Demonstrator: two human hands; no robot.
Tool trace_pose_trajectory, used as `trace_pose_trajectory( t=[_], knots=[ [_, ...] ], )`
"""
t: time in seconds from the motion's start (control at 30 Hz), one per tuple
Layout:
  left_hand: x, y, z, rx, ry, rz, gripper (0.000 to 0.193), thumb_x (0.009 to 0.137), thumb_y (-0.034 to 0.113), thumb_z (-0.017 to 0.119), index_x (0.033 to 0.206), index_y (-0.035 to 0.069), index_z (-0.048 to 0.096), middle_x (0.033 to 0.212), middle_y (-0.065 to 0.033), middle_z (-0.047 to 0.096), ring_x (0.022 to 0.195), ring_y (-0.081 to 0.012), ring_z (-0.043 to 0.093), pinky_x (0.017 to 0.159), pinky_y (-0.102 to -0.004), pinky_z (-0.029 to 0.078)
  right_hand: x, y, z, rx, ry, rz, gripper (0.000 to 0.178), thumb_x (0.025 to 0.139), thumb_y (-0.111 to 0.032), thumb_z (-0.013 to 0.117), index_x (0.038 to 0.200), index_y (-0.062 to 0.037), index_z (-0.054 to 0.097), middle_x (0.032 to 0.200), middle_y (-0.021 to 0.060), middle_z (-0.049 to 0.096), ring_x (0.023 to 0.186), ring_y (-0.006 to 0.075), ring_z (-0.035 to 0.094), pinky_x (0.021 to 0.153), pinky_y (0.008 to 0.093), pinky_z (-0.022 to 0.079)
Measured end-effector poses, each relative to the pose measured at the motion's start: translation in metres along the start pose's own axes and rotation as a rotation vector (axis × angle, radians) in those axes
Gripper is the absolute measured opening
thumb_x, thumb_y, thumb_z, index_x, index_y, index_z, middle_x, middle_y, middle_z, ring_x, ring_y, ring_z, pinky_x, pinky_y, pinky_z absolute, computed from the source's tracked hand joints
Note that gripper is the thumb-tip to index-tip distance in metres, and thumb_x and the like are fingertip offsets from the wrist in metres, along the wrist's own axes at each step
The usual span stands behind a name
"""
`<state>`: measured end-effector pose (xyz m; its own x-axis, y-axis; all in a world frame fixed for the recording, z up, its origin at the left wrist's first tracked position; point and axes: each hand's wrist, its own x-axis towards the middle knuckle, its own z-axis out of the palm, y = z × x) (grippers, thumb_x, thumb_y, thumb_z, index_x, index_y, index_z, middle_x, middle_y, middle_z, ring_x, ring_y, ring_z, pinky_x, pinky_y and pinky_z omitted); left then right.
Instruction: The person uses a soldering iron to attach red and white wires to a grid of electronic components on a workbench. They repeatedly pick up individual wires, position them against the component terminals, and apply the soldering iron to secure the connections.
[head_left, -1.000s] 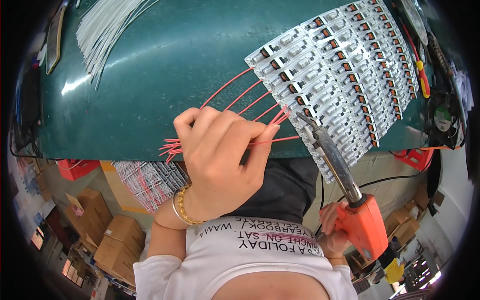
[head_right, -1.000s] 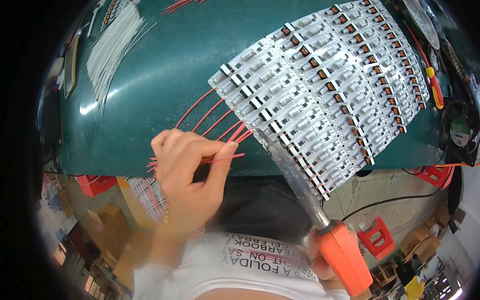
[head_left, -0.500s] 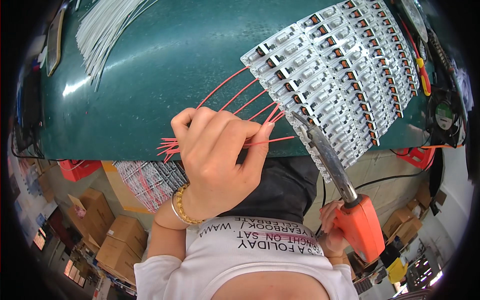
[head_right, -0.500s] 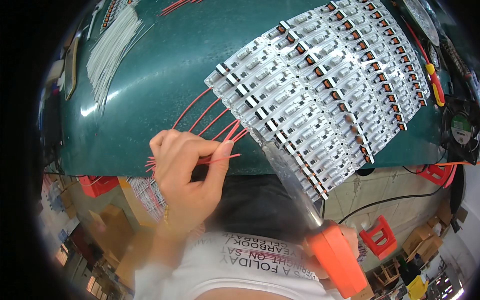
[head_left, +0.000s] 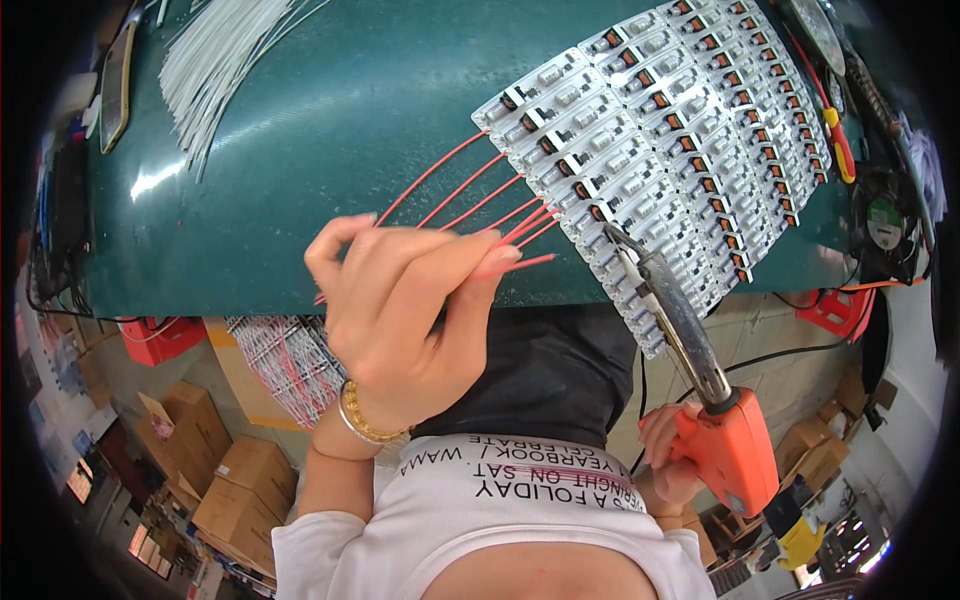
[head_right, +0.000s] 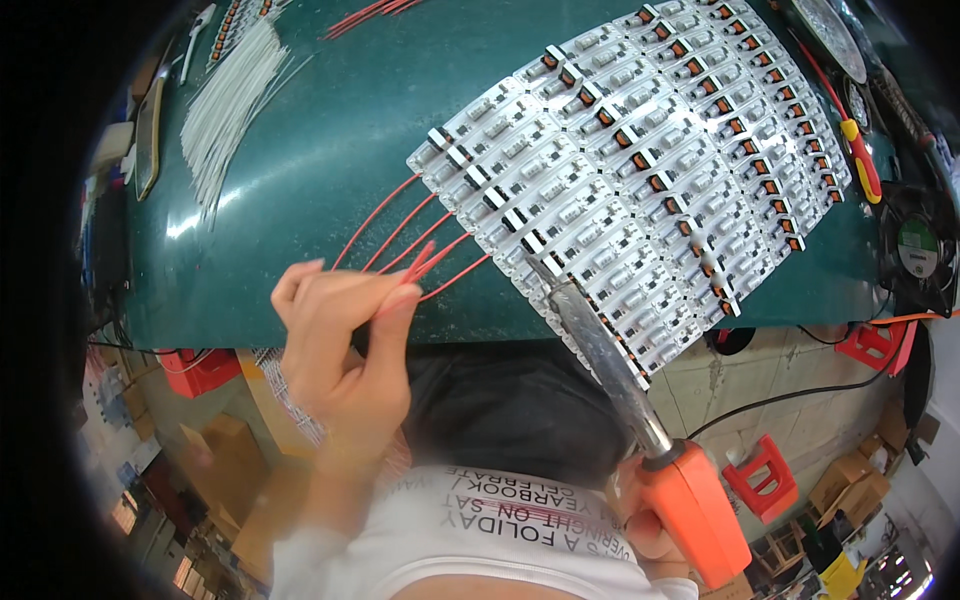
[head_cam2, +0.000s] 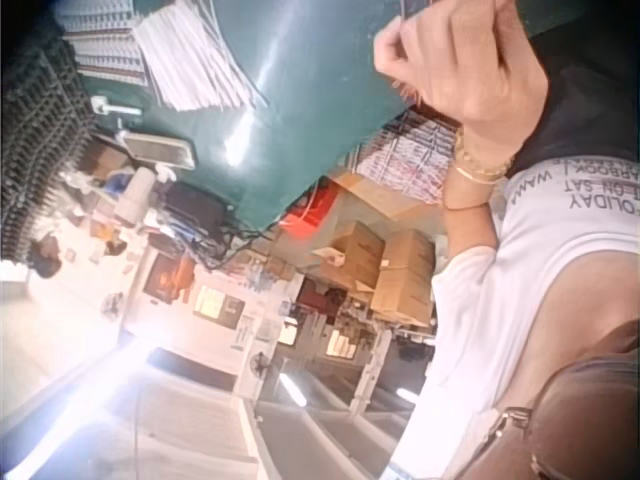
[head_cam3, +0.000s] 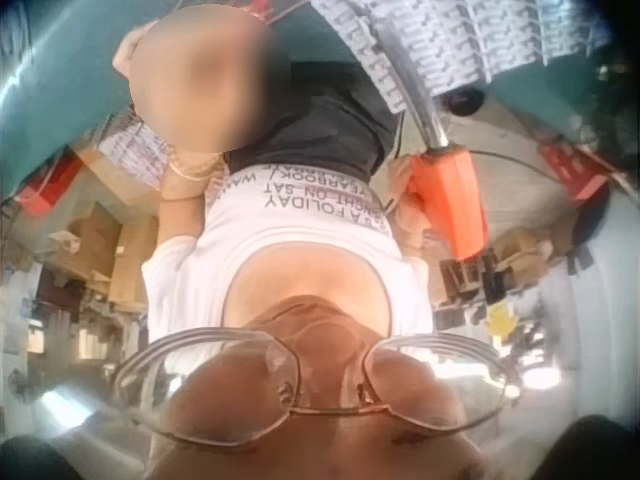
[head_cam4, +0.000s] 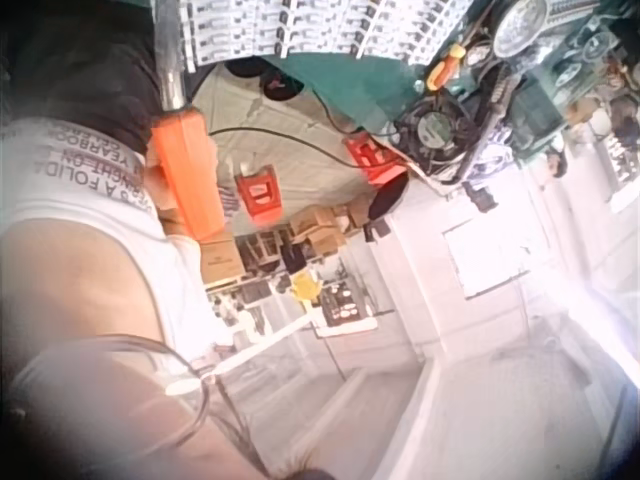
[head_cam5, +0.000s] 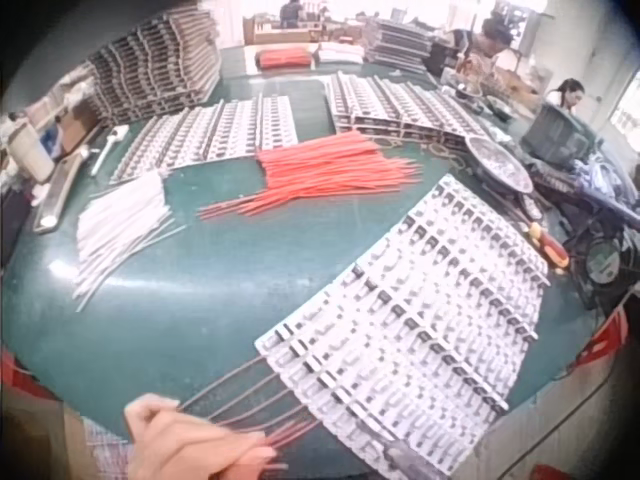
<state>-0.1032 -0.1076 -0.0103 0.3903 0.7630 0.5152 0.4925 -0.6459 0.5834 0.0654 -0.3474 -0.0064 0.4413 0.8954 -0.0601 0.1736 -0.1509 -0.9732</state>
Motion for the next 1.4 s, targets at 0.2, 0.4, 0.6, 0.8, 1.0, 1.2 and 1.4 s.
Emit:
trace_pose_trajectory(
  t=[0.2, 0.4, 0.6, 0.8, 1.0, 1.2, 1.4],
  knots=[
    [-0.006, 0.01, 0.005, -0.102, -0.165, -0.108, 0.016, 0.071, 0.005, 0.077, 0.07, 0.011, 0.062, 0.059, 0.0023, 0.051, 0.056, -0.0159, 0.044, 0.07, -0.0332, 0.028, -0.014, -0.007, -0.022, -0.468, -0.174, 0.17, 0.038, 0.077, -0.039, 0.061, 0.093, -0.0044, 0.054, 0.063, 0.0055, 0.053, 0.057, 0.0267, 0.052, 0.054, 0.0356, 0.042],
    [-0.006, 0.01, 0.009, -0.082, -0.179, -0.09, 0.018, 0.071, 0.006, 0.077, 0.069, 0.011, 0.06, 0.059, 0.0027, 0.049, 0.056, -0.0159, 0.043, 0.069, -0.0334, 0.027, 0.0, -0.013, -0.014, -0.47, -0.188, 0.285, 0.024, 0.075, -0.033, 0.06, 0.074, -0.0084, 0.059, 0.07, 0.0118, 0.058, 0.062, 0.0355, 0.056, 0.053, 0.0397, 0.042],
    [-0.005, 0.011, 0.009, -0.072, -0.189, -0.091, 0.018, 0.072, 0.006, 0.077, 0.069, 0.011, 0.059, 0.059, 0.0026, 0.049, 0.056, -0.0161, 0.043, 0.07, -0.0337, 0.027, -0.009, -0.003, -0.009, -0.384, -0.041, 0.113, 0.036, 0.077, -0.043, 0.059, 0.072, -0.0078, 0.061, 0.067, 0.0084, 0.058, 0.056, 0.0324, 0.055, 0.05, 0.0381, 0.041],
    [-0.005, 0.011, 0.005, -0.064, -0.221, -0.11, 0.015, 0.074, 0.004, 0.075, 0.07, 0.009, 0.061, 0.061, 0.0021, 0.053, 0.057, -0.015, 0.045, 0.071, -0.0323, 0.03, -0.015, 0.0, -0.02, -0.416, -0.068, 0.237, 0.041, 0.074, -0.049, 0.063, 0.07, -0.0084, 0.06, 0.064, 0.0077, 0.056, 0.056, 0.0304, 0.056, 0.051, 0.0364, 0.041],
    [-0.004, 0.014, 0.004, -0.055, -0.246, -0.124, 0.014, 0.075, 0.003, 0.075, 0.071, 0.008, 0.063, 0.063, 0.0015, 0.056, 0.058, -0.0146, 0.047, 0.073, -0.0315, 0.031, -0.019, -0.001, -0.021, -0.33, -0.065, 0.306, 0.027, 0.068, -0.035, 0.064, 0.07, -0.009, 0.057, 0.066, 0.0084, 0.058, 0.057, 0.0311, 0.057, 0.051, 0.0363, 0.042],
    [-0.005, 0.016, 0.005, -0.088, -0.229, -0.1, 0.014, 0.072, 0.004, 0.077, 0.072, 0.01, 0.063, 0.062, 0.0017, 0.055, 0.061, -0.0159, 0.048, 0.074, -0.0328, 0.03, -0.03, -0.005, -0.03, -0.429, -0.045, 0.327, 0.03, 0.071, -0.036, 0.066, 0.072, -0.0072, 0.057, 0.068, 0.0087, 0.057, 0.058, 0.0279, 0.057, 0.054, 0.034, 0.042],
    [-0.008, 0.02, 0.008, -0.036, -0.227, -0.067, 0.015, 0.071, 0.003, 0.077, 0.073, 0.01, 0.064, 0.064, 0.0014, 0.056, 0.063, -0.0162, 0.049, 0.075, -0.0323, 0.032, -0.044, 0.012, -0.033, -0.204, 0.017, 0.239, 0.07, 0.071, -0.074, 0.064, 0.079, -0.004, 0.06, 0.072, 0.0033, 0.056, 0.063, 0.0176, 0.056, 0.058, 0.0294, 0.043]
  ],
)
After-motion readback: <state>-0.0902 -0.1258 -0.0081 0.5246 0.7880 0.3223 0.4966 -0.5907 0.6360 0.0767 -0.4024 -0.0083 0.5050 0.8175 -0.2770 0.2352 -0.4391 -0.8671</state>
